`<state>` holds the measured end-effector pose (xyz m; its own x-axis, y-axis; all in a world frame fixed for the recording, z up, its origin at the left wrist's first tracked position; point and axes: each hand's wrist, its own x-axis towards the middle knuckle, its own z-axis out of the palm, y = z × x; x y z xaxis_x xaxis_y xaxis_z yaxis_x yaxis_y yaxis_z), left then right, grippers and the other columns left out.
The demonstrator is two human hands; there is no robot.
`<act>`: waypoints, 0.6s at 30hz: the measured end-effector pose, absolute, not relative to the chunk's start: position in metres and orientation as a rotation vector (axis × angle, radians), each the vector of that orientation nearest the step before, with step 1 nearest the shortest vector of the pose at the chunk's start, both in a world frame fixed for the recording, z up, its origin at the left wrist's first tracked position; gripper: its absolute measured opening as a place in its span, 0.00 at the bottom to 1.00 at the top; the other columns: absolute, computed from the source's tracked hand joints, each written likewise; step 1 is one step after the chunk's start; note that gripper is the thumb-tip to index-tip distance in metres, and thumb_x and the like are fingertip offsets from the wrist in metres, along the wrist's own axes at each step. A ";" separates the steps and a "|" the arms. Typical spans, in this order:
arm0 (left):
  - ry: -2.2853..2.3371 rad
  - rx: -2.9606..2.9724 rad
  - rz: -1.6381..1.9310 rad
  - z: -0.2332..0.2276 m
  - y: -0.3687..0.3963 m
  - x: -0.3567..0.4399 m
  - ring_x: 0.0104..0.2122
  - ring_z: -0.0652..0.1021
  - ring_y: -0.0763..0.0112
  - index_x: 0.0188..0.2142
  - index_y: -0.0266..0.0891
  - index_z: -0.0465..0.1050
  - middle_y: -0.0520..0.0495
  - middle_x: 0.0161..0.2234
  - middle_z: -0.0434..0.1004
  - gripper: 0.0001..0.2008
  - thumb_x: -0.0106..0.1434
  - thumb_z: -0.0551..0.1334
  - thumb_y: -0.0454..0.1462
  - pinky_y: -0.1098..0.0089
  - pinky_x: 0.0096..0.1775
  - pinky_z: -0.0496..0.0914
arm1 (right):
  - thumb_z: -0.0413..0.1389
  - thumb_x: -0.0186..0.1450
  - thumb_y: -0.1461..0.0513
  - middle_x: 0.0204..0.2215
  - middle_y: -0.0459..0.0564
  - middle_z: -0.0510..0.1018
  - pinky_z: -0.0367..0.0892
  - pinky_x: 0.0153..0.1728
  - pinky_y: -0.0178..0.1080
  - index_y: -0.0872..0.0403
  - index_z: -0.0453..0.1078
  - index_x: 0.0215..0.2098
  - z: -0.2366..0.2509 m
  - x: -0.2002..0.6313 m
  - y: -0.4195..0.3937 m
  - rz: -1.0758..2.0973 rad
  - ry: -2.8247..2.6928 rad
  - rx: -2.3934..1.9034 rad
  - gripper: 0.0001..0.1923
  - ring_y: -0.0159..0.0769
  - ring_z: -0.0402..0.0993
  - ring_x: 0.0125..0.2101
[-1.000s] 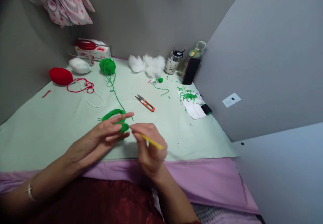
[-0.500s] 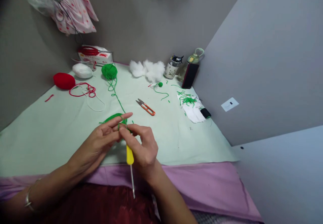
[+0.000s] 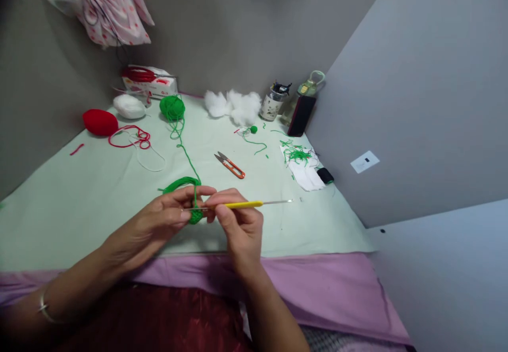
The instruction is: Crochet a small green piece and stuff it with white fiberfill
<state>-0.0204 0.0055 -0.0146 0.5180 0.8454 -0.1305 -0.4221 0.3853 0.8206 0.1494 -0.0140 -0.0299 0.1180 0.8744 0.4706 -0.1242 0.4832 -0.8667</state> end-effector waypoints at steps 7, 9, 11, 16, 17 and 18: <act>0.666 0.944 0.903 -0.021 0.002 -0.019 0.46 0.75 0.65 0.54 0.50 0.83 0.49 0.44 0.81 0.17 0.65 0.70 0.38 0.67 0.52 0.66 | 0.58 0.73 0.59 0.35 0.49 0.82 0.72 0.32 0.38 0.50 0.81 0.42 -0.037 0.146 -0.015 0.865 -1.229 -0.775 0.09 0.33 0.75 0.30; 0.694 0.940 0.931 -0.020 0.002 -0.019 0.45 0.74 0.65 0.52 0.49 0.83 0.48 0.43 0.80 0.16 0.64 0.71 0.39 0.68 0.50 0.66 | 0.59 0.73 0.60 0.34 0.48 0.81 0.72 0.31 0.38 0.49 0.82 0.42 -0.037 0.145 -0.015 0.860 -1.219 -0.783 0.08 0.32 0.75 0.30; 0.714 0.924 0.953 -0.020 0.001 -0.019 0.42 0.73 0.66 0.50 0.48 0.84 0.49 0.39 0.79 0.15 0.63 0.72 0.39 0.68 0.48 0.66 | 0.59 0.73 0.60 0.34 0.47 0.81 0.72 0.31 0.38 0.49 0.82 0.42 -0.036 0.145 -0.016 0.824 -1.215 -0.804 0.08 0.32 0.75 0.29; 0.723 0.874 0.942 -0.021 0.002 -0.016 0.39 0.71 0.69 0.44 0.46 0.86 0.50 0.37 0.76 0.11 0.60 0.74 0.39 0.71 0.43 0.65 | 0.59 0.73 0.61 0.35 0.46 0.80 0.72 0.32 0.37 0.49 0.82 0.41 -0.034 0.146 -0.016 0.710 -1.124 -0.864 0.08 0.29 0.76 0.28; 0.724 0.856 0.935 -0.021 0.003 -0.016 0.38 0.71 0.69 0.44 0.46 0.86 0.50 0.37 0.76 0.11 0.60 0.74 0.39 0.71 0.42 0.64 | 0.59 0.73 0.61 0.35 0.46 0.80 0.72 0.32 0.37 0.49 0.81 0.41 -0.034 0.147 -0.017 0.709 -1.098 -0.859 0.08 0.29 0.76 0.28; 0.724 0.840 0.927 -0.022 0.003 -0.016 0.38 0.71 0.70 0.44 0.46 0.86 0.51 0.37 0.76 0.10 0.61 0.74 0.39 0.72 0.41 0.64 | 0.58 0.74 0.61 0.35 0.46 0.80 0.72 0.32 0.36 0.49 0.81 0.41 -0.034 0.149 -0.018 0.713 -1.078 -0.845 0.08 0.29 0.76 0.28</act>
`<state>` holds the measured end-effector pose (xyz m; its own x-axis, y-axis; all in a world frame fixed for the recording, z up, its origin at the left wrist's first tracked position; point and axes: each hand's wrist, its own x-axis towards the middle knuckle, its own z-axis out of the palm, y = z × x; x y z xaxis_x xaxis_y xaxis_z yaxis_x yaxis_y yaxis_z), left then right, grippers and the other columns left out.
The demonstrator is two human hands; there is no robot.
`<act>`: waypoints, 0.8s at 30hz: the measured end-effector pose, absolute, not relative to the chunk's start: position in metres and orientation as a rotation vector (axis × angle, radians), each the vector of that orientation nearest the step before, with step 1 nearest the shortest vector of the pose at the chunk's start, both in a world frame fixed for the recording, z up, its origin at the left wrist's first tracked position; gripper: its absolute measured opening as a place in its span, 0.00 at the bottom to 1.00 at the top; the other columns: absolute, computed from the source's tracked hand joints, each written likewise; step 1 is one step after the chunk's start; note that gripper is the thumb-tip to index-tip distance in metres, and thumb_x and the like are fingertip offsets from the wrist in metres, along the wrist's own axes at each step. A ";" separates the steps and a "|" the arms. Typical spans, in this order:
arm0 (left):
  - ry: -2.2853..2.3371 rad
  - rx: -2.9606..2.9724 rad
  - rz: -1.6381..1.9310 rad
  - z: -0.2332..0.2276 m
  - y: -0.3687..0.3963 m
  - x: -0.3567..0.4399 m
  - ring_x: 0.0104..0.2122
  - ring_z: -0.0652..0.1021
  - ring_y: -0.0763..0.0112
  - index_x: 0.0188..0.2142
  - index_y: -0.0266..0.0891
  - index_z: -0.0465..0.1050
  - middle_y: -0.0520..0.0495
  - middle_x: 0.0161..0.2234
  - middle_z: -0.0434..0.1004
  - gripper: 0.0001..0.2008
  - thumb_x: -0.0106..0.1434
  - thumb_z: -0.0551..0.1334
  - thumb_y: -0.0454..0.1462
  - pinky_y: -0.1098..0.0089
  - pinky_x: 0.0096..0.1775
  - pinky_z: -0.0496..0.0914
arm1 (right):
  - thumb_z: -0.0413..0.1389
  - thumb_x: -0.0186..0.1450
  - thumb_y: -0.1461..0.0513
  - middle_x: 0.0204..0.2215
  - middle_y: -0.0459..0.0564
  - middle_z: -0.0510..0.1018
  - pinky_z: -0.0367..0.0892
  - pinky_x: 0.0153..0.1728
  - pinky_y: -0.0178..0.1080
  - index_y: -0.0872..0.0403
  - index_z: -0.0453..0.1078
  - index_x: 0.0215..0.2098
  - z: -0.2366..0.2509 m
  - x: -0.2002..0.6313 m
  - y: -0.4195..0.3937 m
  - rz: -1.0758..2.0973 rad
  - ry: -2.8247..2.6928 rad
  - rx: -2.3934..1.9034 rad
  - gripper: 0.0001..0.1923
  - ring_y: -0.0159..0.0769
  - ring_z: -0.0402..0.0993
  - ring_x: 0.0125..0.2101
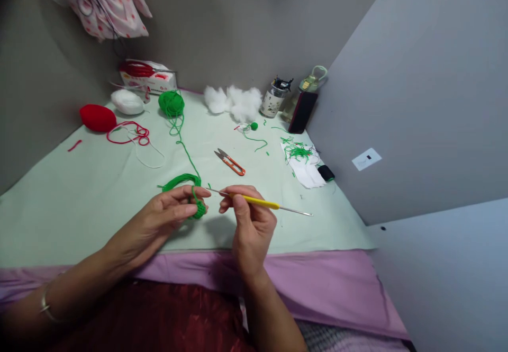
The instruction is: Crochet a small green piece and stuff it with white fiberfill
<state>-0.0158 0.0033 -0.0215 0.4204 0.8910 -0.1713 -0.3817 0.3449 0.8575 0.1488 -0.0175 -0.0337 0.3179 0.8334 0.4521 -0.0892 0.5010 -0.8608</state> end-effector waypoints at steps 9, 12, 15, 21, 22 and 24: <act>0.712 0.778 0.922 -0.023 0.003 -0.018 0.36 0.69 0.73 0.39 0.44 0.83 0.53 0.35 0.74 0.05 0.63 0.73 0.39 0.72 0.39 0.62 | 0.57 0.74 0.62 0.32 0.46 0.79 0.70 0.31 0.39 0.48 0.81 0.41 -0.033 0.150 -0.026 0.701 -1.194 -0.825 0.09 0.32 0.75 0.29; 0.704 0.769 0.922 -0.024 0.003 -0.018 0.35 0.69 0.73 0.38 0.43 0.83 0.53 0.34 0.74 0.05 0.62 0.73 0.39 0.72 0.39 0.62 | 0.57 0.74 0.63 0.33 0.45 0.78 0.70 0.32 0.39 0.48 0.81 0.42 -0.034 0.150 -0.024 0.692 -1.188 -0.842 0.09 0.31 0.75 0.30; 0.697 0.769 0.920 -0.024 0.003 -0.017 0.35 0.69 0.73 0.38 0.43 0.82 0.53 0.34 0.74 0.05 0.62 0.73 0.39 0.72 0.39 0.61 | 0.57 0.74 0.63 0.33 0.45 0.78 0.70 0.32 0.39 0.49 0.81 0.41 -0.034 0.150 -0.023 0.684 -1.191 -0.839 0.09 0.30 0.75 0.30; 0.695 0.787 0.942 -0.024 0.002 -0.017 0.37 0.70 0.72 0.37 0.42 0.82 0.53 0.35 0.75 0.05 0.62 0.73 0.38 0.71 0.42 0.62 | 0.57 0.74 0.66 0.33 0.45 0.79 0.71 0.32 0.38 0.49 0.81 0.42 -0.032 0.148 -0.025 0.565 -1.263 -0.859 0.10 0.31 0.75 0.30; 0.700 0.794 0.950 -0.024 0.002 -0.017 0.38 0.70 0.72 0.37 0.42 0.82 0.53 0.35 0.75 0.05 0.62 0.73 0.38 0.71 0.43 0.62 | 0.56 0.73 0.66 0.33 0.45 0.79 0.71 0.32 0.38 0.50 0.81 0.42 -0.031 0.148 -0.026 0.527 -1.288 -0.871 0.10 0.31 0.75 0.30; 0.706 0.807 0.966 -0.024 0.002 -0.016 0.38 0.70 0.71 0.37 0.42 0.82 0.53 0.35 0.75 0.04 0.62 0.73 0.38 0.70 0.44 0.62 | 0.56 0.73 0.68 0.33 0.46 0.80 0.72 0.32 0.39 0.50 0.80 0.43 -0.031 0.148 -0.028 0.442 -1.347 -0.898 0.11 0.32 0.76 0.31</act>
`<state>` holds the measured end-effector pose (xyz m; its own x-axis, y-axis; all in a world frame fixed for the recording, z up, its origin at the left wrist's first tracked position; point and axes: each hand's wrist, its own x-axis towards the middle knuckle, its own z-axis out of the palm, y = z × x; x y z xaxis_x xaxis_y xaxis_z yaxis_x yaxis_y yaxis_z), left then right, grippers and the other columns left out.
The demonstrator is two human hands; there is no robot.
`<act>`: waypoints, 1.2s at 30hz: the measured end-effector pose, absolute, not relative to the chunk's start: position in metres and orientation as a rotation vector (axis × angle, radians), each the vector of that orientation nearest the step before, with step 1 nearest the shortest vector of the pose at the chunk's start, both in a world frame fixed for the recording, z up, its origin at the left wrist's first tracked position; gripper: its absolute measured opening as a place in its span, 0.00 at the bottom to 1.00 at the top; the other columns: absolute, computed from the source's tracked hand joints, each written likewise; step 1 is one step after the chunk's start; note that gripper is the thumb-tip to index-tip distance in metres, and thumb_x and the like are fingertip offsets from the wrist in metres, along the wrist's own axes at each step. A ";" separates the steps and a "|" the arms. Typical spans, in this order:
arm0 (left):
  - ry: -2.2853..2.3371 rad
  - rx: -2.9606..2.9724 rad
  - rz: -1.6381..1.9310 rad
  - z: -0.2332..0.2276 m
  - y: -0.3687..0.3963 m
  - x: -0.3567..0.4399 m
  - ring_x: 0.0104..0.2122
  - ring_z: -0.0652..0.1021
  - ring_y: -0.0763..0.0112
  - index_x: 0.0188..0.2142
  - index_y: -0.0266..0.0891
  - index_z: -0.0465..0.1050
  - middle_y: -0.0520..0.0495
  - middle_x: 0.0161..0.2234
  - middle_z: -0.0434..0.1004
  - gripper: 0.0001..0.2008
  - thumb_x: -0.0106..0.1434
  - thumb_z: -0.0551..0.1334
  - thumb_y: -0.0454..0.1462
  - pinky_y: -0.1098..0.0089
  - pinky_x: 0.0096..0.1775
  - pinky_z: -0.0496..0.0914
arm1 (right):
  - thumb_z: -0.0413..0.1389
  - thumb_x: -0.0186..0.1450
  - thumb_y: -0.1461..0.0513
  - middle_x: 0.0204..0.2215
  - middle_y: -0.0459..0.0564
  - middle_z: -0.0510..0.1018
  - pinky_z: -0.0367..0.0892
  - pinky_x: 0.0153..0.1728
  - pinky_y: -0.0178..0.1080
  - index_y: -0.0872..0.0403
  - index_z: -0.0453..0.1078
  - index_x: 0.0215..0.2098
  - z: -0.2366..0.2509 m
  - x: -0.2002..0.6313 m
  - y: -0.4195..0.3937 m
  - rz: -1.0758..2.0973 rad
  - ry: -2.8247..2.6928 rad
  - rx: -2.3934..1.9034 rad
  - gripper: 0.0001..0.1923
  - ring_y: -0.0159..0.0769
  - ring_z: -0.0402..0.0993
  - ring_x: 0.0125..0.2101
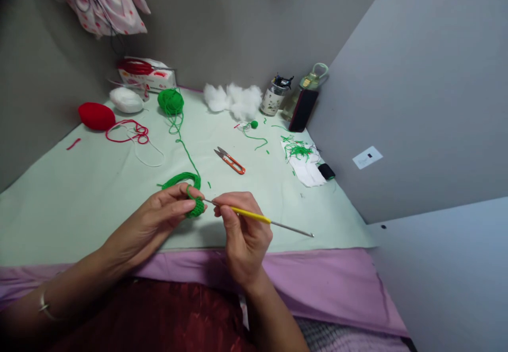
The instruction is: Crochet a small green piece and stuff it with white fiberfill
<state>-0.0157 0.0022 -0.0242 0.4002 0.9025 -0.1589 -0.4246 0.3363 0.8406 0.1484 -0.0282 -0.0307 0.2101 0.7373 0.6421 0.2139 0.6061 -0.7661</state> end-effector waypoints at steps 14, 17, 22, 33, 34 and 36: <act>0.703 0.844 0.995 -0.019 0.002 -0.014 0.38 0.73 0.71 0.42 0.44 0.83 0.52 0.36 0.76 0.10 0.61 0.74 0.39 0.70 0.44 0.65 | 0.57 0.72 0.71 0.40 0.52 0.83 0.78 0.36 0.40 0.50 0.78 0.51 -0.040 0.144 -0.032 0.037 -1.578 -0.865 0.15 0.36 0.81 0.40; 0.677 0.820 0.935 -0.019 0.003 -0.014 0.38 0.73 0.72 0.50 0.48 0.82 0.53 0.34 0.77 0.16 0.62 0.74 0.38 0.70 0.45 0.65 | 0.57 0.72 0.70 0.41 0.50 0.83 0.77 0.38 0.40 0.48 0.80 0.50 -0.042 0.143 -0.030 0.285 -1.473 -0.828 0.15 0.36 0.80 0.41; 0.663 0.848 0.889 -0.022 0.003 -0.012 0.40 0.74 0.70 0.59 0.50 0.78 0.53 0.35 0.77 0.25 0.63 0.73 0.37 0.68 0.49 0.65 | 0.57 0.73 0.66 0.42 0.49 0.85 0.77 0.44 0.43 0.46 0.81 0.48 -0.041 0.145 -0.026 0.512 -1.428 -0.829 0.12 0.38 0.80 0.45; 0.701 0.911 0.952 -0.016 0.003 -0.015 0.42 0.74 0.66 0.59 0.47 0.78 0.51 0.39 0.74 0.24 0.62 0.73 0.37 0.67 0.50 0.66 | 0.60 0.72 0.57 0.32 0.49 0.85 0.77 0.31 0.37 0.53 0.79 0.38 -0.036 0.149 -0.012 0.857 -1.077 -0.822 0.09 0.32 0.78 0.27; 0.707 0.925 0.959 -0.016 0.003 -0.015 0.42 0.74 0.67 0.58 0.48 0.78 0.51 0.39 0.74 0.24 0.62 0.73 0.37 0.67 0.49 0.67 | 0.59 0.72 0.56 0.31 0.50 0.84 0.76 0.30 0.37 0.53 0.78 0.38 -0.035 0.150 -0.012 0.859 -1.077 -0.828 0.10 0.32 0.78 0.27; 0.715 0.949 0.972 -0.016 0.002 -0.015 0.41 0.73 0.68 0.58 0.48 0.79 0.51 0.38 0.74 0.23 0.63 0.73 0.37 0.68 0.48 0.67 | 0.58 0.73 0.57 0.32 0.49 0.84 0.77 0.30 0.37 0.53 0.78 0.38 -0.033 0.150 -0.014 0.863 -1.090 -0.825 0.10 0.32 0.78 0.27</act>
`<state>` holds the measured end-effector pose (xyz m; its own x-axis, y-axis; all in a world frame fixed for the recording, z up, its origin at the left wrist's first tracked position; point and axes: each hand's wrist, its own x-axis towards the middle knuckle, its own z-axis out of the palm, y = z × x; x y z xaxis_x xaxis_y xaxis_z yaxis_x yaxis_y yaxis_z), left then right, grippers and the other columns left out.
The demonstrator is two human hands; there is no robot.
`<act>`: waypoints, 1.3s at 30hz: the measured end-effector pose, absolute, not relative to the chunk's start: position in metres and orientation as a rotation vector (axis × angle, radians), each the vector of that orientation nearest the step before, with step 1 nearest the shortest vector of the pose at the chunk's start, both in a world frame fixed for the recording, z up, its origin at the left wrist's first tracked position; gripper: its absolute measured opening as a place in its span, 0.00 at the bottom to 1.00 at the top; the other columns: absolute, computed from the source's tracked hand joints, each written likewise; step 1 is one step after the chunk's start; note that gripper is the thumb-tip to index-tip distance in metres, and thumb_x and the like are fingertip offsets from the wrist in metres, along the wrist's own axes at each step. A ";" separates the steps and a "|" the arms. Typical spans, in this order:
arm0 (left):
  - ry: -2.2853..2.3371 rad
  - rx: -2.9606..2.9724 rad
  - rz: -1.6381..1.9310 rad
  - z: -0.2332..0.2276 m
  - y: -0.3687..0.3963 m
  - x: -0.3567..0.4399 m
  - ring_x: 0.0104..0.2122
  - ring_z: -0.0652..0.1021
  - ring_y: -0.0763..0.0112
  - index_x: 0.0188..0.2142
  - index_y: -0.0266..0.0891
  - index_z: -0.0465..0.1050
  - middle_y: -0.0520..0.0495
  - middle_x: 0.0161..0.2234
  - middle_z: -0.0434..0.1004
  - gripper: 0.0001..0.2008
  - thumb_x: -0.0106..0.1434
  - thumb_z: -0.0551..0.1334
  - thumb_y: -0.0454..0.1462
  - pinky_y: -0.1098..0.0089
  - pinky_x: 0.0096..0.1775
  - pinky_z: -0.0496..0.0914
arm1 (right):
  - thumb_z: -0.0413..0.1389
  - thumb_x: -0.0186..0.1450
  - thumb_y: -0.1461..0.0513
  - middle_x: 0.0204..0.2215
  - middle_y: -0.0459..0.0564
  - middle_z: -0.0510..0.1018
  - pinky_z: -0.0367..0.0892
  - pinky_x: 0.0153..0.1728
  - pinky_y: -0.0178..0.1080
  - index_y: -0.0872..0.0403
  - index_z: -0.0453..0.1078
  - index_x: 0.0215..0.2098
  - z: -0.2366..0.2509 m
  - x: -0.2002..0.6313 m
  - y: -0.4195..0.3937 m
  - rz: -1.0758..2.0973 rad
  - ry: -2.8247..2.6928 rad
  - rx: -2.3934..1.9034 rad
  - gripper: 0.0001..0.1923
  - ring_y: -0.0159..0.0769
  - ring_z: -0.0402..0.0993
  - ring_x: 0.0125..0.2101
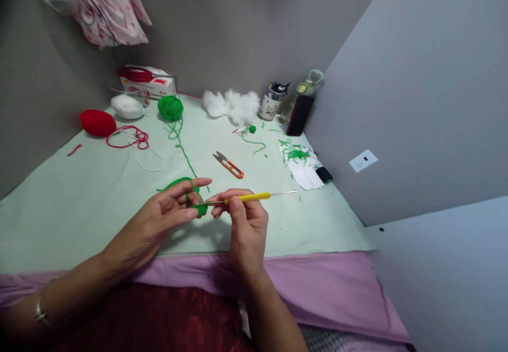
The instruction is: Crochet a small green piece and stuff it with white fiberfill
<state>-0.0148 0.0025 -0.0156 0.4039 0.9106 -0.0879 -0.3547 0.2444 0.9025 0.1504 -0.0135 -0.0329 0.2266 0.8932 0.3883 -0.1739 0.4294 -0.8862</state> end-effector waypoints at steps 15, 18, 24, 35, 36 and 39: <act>0.918 1.110 1.185 -0.016 -0.004 -0.009 0.41 0.74 0.67 0.60 0.49 0.77 0.53 0.36 0.75 0.29 0.60 0.74 0.35 0.66 0.53 0.67 | 0.57 0.71 0.70 0.43 0.54 0.83 0.80 0.42 0.41 0.50 0.76 0.55 -0.038 0.152 -0.031 -0.151 -1.824 -0.909 0.17 0.40 0.82 0.44; 0.746 0.853 1.022 -0.016 -0.003 -0.008 0.38 0.74 0.70 0.63 0.48 0.75 0.52 0.37 0.75 0.32 0.59 0.75 0.36 0.68 0.46 0.69 | 0.59 0.70 0.70 0.45 0.52 0.82 0.79 0.41 0.41 0.46 0.77 0.56 -0.042 0.150 -0.030 -0.221 -1.815 -0.927 0.19 0.40 0.81 0.46; 0.705 0.704 0.944 -0.012 0.005 -0.014 0.34 0.70 0.73 0.58 0.43 0.79 0.51 0.35 0.74 0.27 0.59 0.75 0.38 0.71 0.42 0.66 | 0.54 0.74 0.66 0.32 0.46 0.80 0.74 0.33 0.40 0.48 0.79 0.43 -0.033 0.151 -0.021 0.491 -1.292 -0.837 0.11 0.34 0.76 0.31; 0.713 0.793 1.055 -0.018 0.000 -0.007 0.39 0.75 0.70 0.57 0.46 0.80 0.51 0.37 0.79 0.25 0.60 0.75 0.37 0.69 0.47 0.68 | 0.59 0.71 0.69 0.46 0.51 0.84 0.79 0.40 0.44 0.43 0.78 0.55 -0.044 0.143 -0.027 0.072 -1.635 -0.943 0.19 0.40 0.81 0.43; 0.687 0.733 1.011 -0.018 0.001 -0.007 0.40 0.76 0.69 0.56 0.44 0.81 0.50 0.37 0.80 0.24 0.60 0.75 0.37 0.69 0.48 0.69 | 0.60 0.70 0.69 0.47 0.52 0.83 0.79 0.40 0.44 0.42 0.78 0.56 -0.046 0.144 -0.027 -0.002 -1.663 -0.935 0.21 0.40 0.81 0.44; 0.639 0.582 0.900 -0.017 0.006 -0.010 0.38 0.76 0.70 0.51 0.39 0.84 0.48 0.36 0.80 0.19 0.60 0.75 0.37 0.69 0.48 0.70 | 0.58 0.71 0.69 0.42 0.50 0.84 0.78 0.38 0.43 0.44 0.80 0.52 -0.043 0.147 -0.024 0.114 -1.553 -0.896 0.17 0.38 0.81 0.40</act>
<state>-0.0096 0.0065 -0.0170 0.4658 0.8470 -0.2562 -0.5211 0.4966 0.6941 0.1475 -0.0240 -0.0425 0.0809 0.5893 0.8039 0.4658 0.6907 -0.5532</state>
